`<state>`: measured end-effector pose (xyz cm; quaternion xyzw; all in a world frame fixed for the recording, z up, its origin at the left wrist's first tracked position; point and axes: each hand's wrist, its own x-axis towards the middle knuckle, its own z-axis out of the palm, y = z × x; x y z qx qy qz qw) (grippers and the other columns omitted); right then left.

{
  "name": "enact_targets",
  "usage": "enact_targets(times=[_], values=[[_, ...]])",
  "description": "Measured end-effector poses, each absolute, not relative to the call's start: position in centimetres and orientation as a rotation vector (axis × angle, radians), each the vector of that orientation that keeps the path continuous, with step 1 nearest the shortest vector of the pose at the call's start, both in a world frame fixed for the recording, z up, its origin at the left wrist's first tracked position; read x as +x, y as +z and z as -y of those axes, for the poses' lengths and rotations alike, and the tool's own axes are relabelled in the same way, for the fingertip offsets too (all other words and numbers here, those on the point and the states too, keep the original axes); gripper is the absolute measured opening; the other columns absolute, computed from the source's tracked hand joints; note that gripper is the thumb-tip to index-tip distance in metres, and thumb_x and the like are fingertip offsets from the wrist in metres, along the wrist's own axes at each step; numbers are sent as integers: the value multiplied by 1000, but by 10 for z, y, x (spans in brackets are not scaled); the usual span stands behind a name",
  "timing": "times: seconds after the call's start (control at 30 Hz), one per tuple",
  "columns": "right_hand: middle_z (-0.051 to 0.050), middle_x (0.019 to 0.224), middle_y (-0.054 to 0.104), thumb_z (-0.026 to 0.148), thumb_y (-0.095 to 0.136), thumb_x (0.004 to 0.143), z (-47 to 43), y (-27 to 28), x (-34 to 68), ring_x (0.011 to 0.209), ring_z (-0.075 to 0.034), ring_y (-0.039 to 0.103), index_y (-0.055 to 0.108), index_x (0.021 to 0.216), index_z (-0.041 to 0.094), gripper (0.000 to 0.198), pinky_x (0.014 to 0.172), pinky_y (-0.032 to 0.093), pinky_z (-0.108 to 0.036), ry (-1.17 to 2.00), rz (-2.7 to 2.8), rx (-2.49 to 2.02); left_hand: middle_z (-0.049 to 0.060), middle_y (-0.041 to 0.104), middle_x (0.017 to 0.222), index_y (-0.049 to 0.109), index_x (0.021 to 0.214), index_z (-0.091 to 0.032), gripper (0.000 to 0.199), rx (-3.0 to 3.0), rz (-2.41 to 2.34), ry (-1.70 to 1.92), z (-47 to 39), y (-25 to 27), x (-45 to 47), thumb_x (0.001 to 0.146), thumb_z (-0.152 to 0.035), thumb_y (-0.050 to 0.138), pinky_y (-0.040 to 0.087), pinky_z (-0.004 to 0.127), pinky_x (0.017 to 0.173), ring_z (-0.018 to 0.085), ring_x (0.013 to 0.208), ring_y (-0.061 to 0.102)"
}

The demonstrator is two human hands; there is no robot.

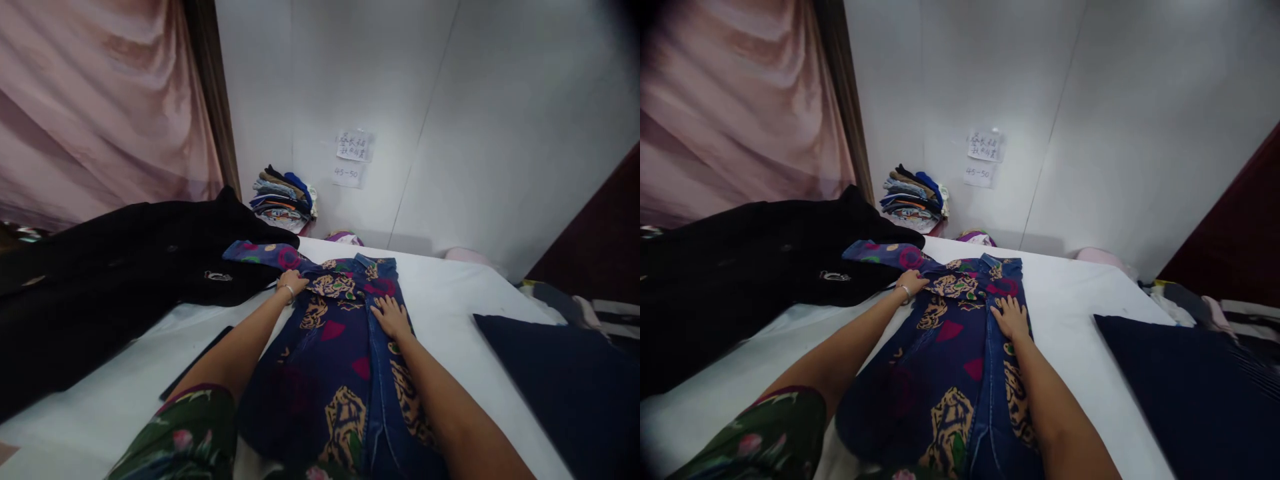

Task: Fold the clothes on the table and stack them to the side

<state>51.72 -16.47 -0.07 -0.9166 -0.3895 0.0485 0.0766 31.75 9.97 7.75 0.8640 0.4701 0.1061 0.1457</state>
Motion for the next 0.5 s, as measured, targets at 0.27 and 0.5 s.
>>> enact_targets(times=[0.27, 0.5], values=[[-8, 155, 19, 65, 18, 90, 165, 0, 517, 142, -25, 12, 21, 149, 23, 72, 112, 8, -46, 171, 1150, -2713, 4, 70, 90, 63, 85, -19, 25, 2568, -1231, 424, -97, 148, 320, 76, -41, 57, 42, 24, 71, 18, 85, 62], [-7, 155, 19, 63, 22, 91, 162, -2, 518, 142, -26, 12, 28, 146, 27, 66, 111, 8, -47, 191, 1133, -2716, 3, 69, 82, 65, 80, -20, 22, 2681, -1031, 670, -48, 207, 321, 73, -39, 58, 42, 26, 69, 19, 79, 61]])
